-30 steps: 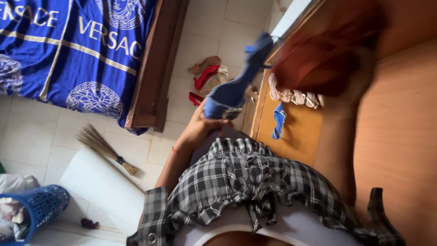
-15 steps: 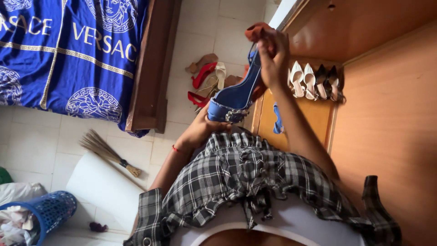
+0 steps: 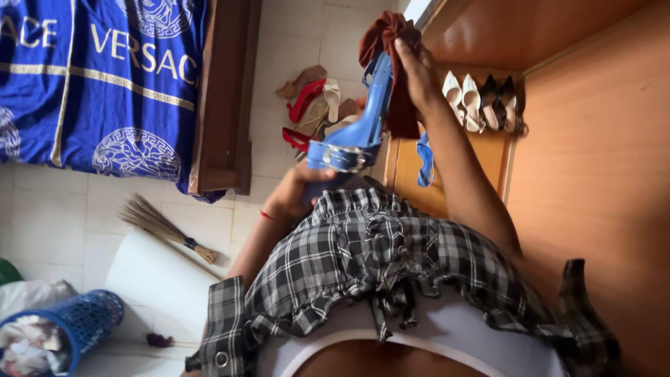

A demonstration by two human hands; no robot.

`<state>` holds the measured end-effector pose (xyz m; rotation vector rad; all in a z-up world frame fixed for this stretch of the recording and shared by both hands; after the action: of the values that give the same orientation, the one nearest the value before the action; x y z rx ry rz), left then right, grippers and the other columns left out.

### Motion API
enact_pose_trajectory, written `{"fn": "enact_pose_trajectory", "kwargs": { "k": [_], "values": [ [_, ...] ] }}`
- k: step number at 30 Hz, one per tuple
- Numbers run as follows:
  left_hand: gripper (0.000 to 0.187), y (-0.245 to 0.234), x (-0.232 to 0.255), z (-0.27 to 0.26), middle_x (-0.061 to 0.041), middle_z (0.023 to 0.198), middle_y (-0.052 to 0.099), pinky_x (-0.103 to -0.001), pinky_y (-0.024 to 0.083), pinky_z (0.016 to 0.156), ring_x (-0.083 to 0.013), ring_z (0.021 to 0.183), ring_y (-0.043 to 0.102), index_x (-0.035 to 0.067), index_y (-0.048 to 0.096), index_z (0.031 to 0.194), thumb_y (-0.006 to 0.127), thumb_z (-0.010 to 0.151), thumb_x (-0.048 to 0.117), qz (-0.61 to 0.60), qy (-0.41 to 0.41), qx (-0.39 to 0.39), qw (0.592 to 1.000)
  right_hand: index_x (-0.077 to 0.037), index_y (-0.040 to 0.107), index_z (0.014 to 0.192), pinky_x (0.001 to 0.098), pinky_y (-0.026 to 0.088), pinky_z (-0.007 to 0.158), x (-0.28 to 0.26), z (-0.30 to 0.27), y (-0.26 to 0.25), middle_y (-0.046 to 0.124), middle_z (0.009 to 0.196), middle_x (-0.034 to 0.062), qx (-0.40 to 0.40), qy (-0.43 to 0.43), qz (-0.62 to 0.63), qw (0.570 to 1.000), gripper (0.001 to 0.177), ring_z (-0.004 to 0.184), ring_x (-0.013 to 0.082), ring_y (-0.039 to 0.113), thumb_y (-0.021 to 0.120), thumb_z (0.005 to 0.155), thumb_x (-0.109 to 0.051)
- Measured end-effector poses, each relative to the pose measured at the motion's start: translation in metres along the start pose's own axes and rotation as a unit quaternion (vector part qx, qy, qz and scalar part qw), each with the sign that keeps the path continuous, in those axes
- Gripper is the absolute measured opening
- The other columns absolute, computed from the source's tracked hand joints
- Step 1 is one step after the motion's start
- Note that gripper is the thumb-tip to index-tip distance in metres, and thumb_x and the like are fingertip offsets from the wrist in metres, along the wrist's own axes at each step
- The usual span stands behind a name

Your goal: Cleaning and organizing high-heeled shoes on a shelf.

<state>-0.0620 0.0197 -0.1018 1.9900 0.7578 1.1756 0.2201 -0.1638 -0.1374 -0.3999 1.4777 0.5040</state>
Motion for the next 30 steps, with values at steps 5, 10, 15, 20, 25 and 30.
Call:
{"fn": "enact_pose_trajectory", "kwargs": {
  "k": [5,10,15,20,25,30],
  "values": [
    [0.076,0.013,0.013,0.002,-0.007,0.105,0.07,-0.022,0.061,0.073,-0.0123,0.085,0.07,0.0,0.05,0.139,0.079,0.069,0.0,0.165,0.038,0.092,0.981,-0.002,0.068,0.121,0.0324,0.051,0.092,-0.037,-0.006,0.029,0.073,0.109,0.0066,0.182,0.007,-0.147,0.972,0.045,0.099,0.0142,0.067,0.052,0.11,-0.043],
    [0.081,-0.027,0.018,-0.003,-0.007,0.106,0.066,-0.025,0.053,0.061,-0.0147,0.08,0.063,0.005,0.049,0.148,0.078,0.074,-0.004,0.353,0.069,0.095,0.928,0.003,0.069,0.116,0.0347,0.051,0.085,-0.04,-0.045,0.021,0.071,0.105,0.0177,0.273,0.325,-0.374,0.824,0.06,0.094,0.0211,0.071,0.044,0.111,-0.051],
    [0.059,-0.089,0.012,-0.027,-0.015,0.09,0.066,-0.032,0.045,0.037,-0.0223,0.049,0.061,-0.002,0.054,0.131,0.077,0.077,0.002,0.199,-0.086,0.049,0.975,-0.008,0.064,0.137,0.0291,0.054,0.1,0.005,-0.093,-0.002,0.07,0.127,0.009,0.081,0.122,0.062,0.987,0.064,0.114,0.0148,0.066,0.047,0.104,-0.061],
    [0.044,-0.14,-0.028,-0.01,-0.023,0.07,0.066,-0.037,0.048,0.042,-0.0292,0.048,0.062,-0.017,0.059,0.115,0.074,0.087,0.012,-0.058,-0.206,-0.107,0.971,-0.007,0.058,0.139,0.0336,0.052,0.103,0.003,-0.157,0.001,0.066,0.131,0.0107,0.132,0.095,0.082,0.983,0.061,0.118,0.0195,0.063,0.053,0.103,-0.056],
    [0.05,-0.109,-0.009,0.045,-0.026,0.079,0.068,-0.027,0.042,0.037,-0.026,0.049,0.062,-0.019,0.059,0.112,0.072,0.085,0.021,-0.067,-0.31,-0.134,0.939,-0.007,0.059,0.127,0.0367,0.056,0.096,0.062,-0.218,-0.003,0.066,0.119,0.0102,0.394,0.036,0.295,0.869,0.045,0.109,0.0214,0.065,0.046,0.104,-0.043],
    [0.07,-0.006,0.032,0.118,-0.006,0.109,0.071,-0.022,0.045,0.045,-0.0164,0.065,0.071,0.003,0.044,0.147,0.067,0.094,0.043,0.318,-0.282,-0.253,0.869,-0.002,0.064,0.116,0.0376,0.054,0.091,0.1,-0.287,-0.012,0.064,0.11,0.0093,0.571,-0.033,0.16,0.804,0.032,0.102,0.0209,0.063,0.046,0.115,-0.029]
  ]
}}
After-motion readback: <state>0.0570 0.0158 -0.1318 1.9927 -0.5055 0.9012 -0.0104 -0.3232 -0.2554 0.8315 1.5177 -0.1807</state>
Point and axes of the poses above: each hand's wrist, its own z-axis towards the middle knuckle, its own y-axis out of the palm, x = y × z, the point moved 3 cm from there along z, towards the middle knuckle
